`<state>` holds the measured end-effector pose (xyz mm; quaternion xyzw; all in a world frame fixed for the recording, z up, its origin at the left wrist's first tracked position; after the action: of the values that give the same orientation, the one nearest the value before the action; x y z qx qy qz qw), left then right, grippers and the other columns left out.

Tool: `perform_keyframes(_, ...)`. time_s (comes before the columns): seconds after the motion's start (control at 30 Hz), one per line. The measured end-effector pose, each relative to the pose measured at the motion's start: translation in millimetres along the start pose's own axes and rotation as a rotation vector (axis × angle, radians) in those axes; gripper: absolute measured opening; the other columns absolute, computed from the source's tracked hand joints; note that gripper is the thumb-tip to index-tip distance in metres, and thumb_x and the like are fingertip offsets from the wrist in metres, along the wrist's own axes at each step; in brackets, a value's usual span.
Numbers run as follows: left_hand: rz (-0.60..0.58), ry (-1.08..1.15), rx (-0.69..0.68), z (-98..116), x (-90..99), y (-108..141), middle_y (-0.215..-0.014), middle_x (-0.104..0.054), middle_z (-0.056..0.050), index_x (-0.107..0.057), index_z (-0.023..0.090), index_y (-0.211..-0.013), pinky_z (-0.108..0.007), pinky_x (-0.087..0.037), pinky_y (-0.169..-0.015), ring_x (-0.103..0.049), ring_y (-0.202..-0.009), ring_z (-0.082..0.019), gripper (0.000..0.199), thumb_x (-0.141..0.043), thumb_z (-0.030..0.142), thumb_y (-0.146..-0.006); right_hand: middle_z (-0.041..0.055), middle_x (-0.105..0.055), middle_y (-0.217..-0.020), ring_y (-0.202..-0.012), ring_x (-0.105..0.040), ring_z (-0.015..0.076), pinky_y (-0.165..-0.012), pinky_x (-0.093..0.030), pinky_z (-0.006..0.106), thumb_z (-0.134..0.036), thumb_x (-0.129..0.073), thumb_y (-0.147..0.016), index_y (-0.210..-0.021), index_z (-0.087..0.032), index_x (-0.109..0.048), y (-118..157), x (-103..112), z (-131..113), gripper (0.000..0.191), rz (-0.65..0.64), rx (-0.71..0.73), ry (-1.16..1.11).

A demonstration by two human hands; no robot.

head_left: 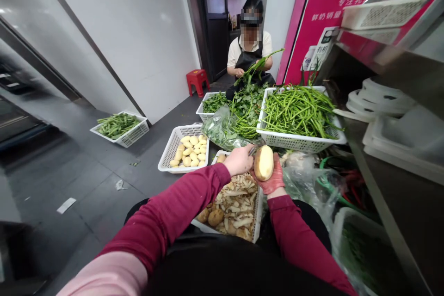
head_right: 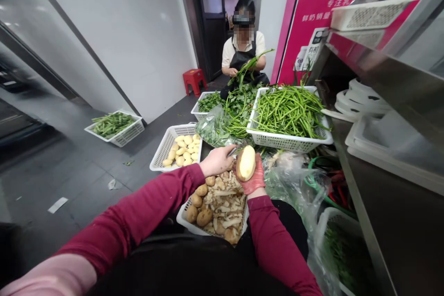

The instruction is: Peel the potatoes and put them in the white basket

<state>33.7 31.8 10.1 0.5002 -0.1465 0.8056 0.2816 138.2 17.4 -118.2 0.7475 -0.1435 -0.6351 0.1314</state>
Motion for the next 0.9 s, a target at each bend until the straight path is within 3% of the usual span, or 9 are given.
perform_keyframes(0.07, -0.035, -0.013, -0.004, 5, -5.0, 0, -0.108, -0.068, -0.011, -0.048, 0.016, -0.134, -0.031, -0.048, -0.091, -0.064, -0.099, -0.023, 0.048, -0.043, 0.017, -0.086, 0.0041, -0.074, -0.073, -0.067, -0.070, 0.0189, -0.067, -0.058, 0.035, -0.053, -0.041, -0.090, -0.093, -0.020, -0.069, 1, -2, 2, 0.043, 0.026, 0.017, -0.020)
perform_keyframes(0.17, -0.008, 0.013, 0.020, 3, -27.2, 44, -0.103, -0.069, -0.013, -0.033, 0.014, -0.144, -0.034, -0.051, -0.085, -0.067, -0.090, -0.023, 0.056, -0.039, 0.017, -0.088, 0.0062, -0.074, -0.074, -0.061, -0.068, 0.0194, -0.061, -0.057, 0.034, -0.052, -0.042, -0.090, -0.092, -0.018, -0.069, -3, -1, 0, 0.044, 0.040, 0.047, -0.043)
perform_keyframes(0.23, -0.044, 0.046, -0.004, -2, -40.4, 76, -0.100, -0.070, -0.011, -0.038, 0.018, -0.142, -0.033, -0.052, -0.083, -0.067, -0.087, -0.023, 0.055, -0.042, 0.019, -0.087, 0.0072, -0.073, -0.070, -0.058, -0.067, 0.0201, -0.058, -0.057, 0.035, -0.053, -0.043, -0.088, -0.090, -0.016, -0.069, -7, 4, -2, 0.045, 0.091, 0.039, -0.049)
perform_keyframes(0.3, -0.045, 0.056, -0.029, -6, -40.4, 87, -0.095, -0.070, -0.009, -0.043, 0.021, -0.138, -0.033, -0.053, -0.081, -0.067, -0.083, -0.022, 0.051, -0.043, 0.020, -0.087, 0.0062, -0.072, -0.067, -0.058, -0.066, 0.0206, -0.056, -0.056, 0.036, -0.054, -0.043, -0.087, -0.089, -0.018, -0.068, -10, 10, -5, 0.044, 0.135, 0.055, -0.053)
perform_keyframes(0.43, 0.087, -0.046, -0.013, -8, -9.6, 38, -0.099, -0.069, -0.011, -0.041, 0.016, -0.140, -0.034, -0.051, -0.088, -0.066, -0.092, -0.022, 0.052, -0.041, 0.019, -0.088, 0.0061, -0.072, -0.070, -0.063, -0.067, 0.0213, -0.052, -0.053, 0.034, -0.049, -0.038, -0.088, -0.092, -0.019, -0.066, -7, 12, -2, 0.041, 0.137, 0.036, 0.012)
perform_keyframes(0.57, -0.016, -0.152, -0.045, -7, 4.7, -23, -0.105, -0.069, -0.012, -0.051, 0.017, -0.132, -0.032, -0.049, -0.088, -0.066, -0.099, -0.024, 0.048, -0.046, 0.016, -0.084, 0.0059, -0.074, -0.080, -0.071, -0.068, 0.0203, -0.063, -0.055, 0.035, -0.058, -0.038, -0.090, -0.099, -0.019, -0.065, 4, -4, 11, 0.048, 0.040, -0.075, 0.067)
perform_keyframes(0.67, -0.057, -0.173, -0.032, -7, -1.3, -31, -0.106, -0.069, -0.012, -0.053, 0.018, -0.128, -0.032, -0.050, -0.087, -0.066, -0.099, -0.024, 0.045, -0.047, 0.017, -0.083, 0.0057, -0.074, -0.081, -0.073, -0.068, 0.0199, -0.071, -0.055, 0.037, -0.060, -0.043, -0.089, -0.099, -0.018, -0.065, 7, -11, 15, 0.048, 0.021, -0.073, 0.076)
perform_keyframes(0.8, -0.064, -0.139, -0.001, -8, -28.4, 10, -0.102, -0.069, -0.013, -0.044, 0.015, -0.136, -0.034, -0.051, -0.084, -0.067, -0.093, -0.024, 0.050, -0.043, 0.017, -0.086, 0.0032, -0.072, -0.074, -0.068, -0.066, 0.0179, -0.071, -0.055, 0.035, -0.045, -0.052, -0.088, -0.094, -0.018, -0.065, 1, -4, 16, 0.031, 0.109, -0.024, 0.060)
perform_keyframes(0.9, -0.074, -0.060, -0.017, -10, -49.2, 55, -0.099, -0.069, -0.015, -0.036, 0.014, -0.142, -0.037, -0.052, -0.080, -0.067, -0.087, -0.025, 0.054, -0.038, 0.017, -0.088, 0.0025, -0.069, -0.066, -0.064, -0.064, 0.0192, -0.066, -0.055, 0.037, -0.050, -0.053, -0.085, -0.090, -0.018, -0.063, -5, 9, 11, 0.034, 0.260, 0.022, 0.066)
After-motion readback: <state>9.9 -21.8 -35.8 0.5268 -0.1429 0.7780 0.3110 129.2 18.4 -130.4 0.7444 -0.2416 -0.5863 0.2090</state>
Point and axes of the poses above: each hand's wrist, its own y-axis away from the middle knuckle, its own x-axis out of the back of the hand, z = x × y, the point moved 5 cm from there along -y, towards the middle knuckle
